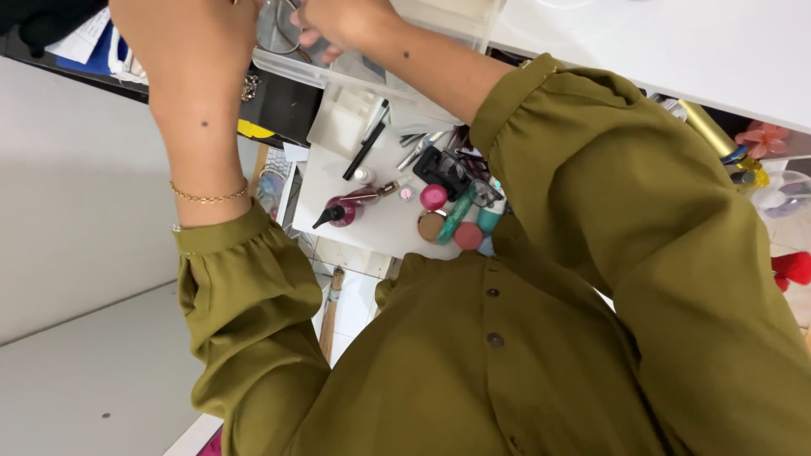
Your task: Organizing various accessories and eyeglasses into a storage drawer on a cluttered vanity table.
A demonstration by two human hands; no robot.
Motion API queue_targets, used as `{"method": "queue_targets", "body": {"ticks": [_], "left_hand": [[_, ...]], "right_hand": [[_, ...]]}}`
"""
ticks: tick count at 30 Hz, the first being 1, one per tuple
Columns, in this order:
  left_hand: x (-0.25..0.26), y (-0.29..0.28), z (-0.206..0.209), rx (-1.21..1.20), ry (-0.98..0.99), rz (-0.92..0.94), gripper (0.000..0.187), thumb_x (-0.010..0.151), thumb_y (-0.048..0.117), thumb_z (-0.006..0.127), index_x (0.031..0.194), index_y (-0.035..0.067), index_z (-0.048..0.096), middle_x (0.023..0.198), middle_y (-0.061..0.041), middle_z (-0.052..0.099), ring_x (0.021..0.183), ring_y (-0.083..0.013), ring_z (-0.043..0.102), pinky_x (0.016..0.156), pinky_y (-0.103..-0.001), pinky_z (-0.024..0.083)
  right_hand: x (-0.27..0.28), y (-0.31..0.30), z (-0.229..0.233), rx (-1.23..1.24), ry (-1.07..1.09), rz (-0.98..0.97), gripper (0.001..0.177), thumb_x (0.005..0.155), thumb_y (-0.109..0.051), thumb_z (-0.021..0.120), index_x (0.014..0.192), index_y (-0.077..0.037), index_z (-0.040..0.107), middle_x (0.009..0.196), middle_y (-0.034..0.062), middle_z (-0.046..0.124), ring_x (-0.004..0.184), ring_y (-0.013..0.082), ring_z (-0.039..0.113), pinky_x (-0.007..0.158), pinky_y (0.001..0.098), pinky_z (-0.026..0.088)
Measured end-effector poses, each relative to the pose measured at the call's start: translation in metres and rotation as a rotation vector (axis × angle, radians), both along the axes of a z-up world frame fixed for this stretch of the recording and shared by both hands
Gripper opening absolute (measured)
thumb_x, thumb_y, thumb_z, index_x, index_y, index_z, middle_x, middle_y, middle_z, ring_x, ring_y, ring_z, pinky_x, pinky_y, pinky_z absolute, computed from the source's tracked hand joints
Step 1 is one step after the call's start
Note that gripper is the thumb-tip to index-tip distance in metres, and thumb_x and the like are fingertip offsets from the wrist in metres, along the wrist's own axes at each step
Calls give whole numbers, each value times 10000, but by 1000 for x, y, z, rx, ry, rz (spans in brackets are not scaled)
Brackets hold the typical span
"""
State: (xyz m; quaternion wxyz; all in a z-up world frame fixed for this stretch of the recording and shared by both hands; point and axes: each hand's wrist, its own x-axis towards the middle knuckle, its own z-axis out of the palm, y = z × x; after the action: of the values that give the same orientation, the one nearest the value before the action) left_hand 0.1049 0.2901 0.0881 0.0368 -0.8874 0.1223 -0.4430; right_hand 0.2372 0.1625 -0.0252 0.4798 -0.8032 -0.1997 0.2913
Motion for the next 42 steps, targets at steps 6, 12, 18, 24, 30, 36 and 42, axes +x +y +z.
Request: {"method": "queue_targets", "body": {"ticks": [6, 12, 18, 24, 30, 36, 42], "left_hand": [[-21, -8, 20, 25, 59, 88, 180, 720, 144, 808, 694, 109, 633, 628, -15, 577, 507, -222, 529, 474, -303, 361], [-40, -8, 27, -51, 161, 115, 191, 771, 137, 833, 708, 100, 657, 669, 6, 629, 545, -214, 569, 499, -318, 389], [-49, -7, 29, -17, 202, 178, 251, 790, 185, 871, 738, 119, 635, 722, 64, 636, 701, -194, 592, 575, -330, 421], [-54, -20, 37, -44, 229, 192, 263, 770, 179, 881, 753, 116, 626, 713, 66, 645, 648, -182, 603, 565, -324, 431], [-86, -71, 63, -201, 306, 95, 174, 880, 121, 867, 912, 66, 704, 785, 3, 674, 661, -194, 644, 554, -325, 428], [-99, -153, 66, -350, 405, -121, 141, 1040, 124, 842, 1004, 77, 713, 883, -39, 651, 776, -237, 645, 677, -369, 465], [-96, -204, -31, -295, 201, -692, 111, 972, 240, 741, 1081, 217, 738, 1205, 32, 626, 1185, -233, 558, 1108, -456, 361]], "right_hand": [[21, 26, -61, 65, 1, -9, 302, 925, -259, 627, 1119, -39, 700, 1062, 46, 794, 854, 128, 804, 625, 287, 664], [25, 25, -70, 142, 20, 0, 333, 959, -242, 495, 1169, -22, 632, 1115, 59, 758, 846, 164, 803, 616, 306, 673], [34, 29, -88, 142, -23, 27, 328, 986, -299, 511, 1139, -48, 657, 1082, 54, 753, 846, 147, 778, 670, 294, 666], [33, 27, -84, 64, -73, 56, 277, 945, -310, 559, 1059, -99, 697, 993, 7, 782, 689, 156, 792, 685, 279, 646], [-15, -22, -18, 63, -476, 10, 337, 1051, -369, 553, 1037, -88, 738, 800, 62, 760, 625, 156, 715, 593, 328, 566], [-107, -113, 105, 528, -610, -131, 190, 1056, -206, 633, 1141, -58, 716, 878, 85, 691, 720, 164, 675, 668, 316, 558], [-151, -191, 104, 334, -1020, -239, 262, 1147, -217, 602, 1396, -179, 677, 1351, -5, 632, 1179, 137, 682, 953, 260, 609]]}}
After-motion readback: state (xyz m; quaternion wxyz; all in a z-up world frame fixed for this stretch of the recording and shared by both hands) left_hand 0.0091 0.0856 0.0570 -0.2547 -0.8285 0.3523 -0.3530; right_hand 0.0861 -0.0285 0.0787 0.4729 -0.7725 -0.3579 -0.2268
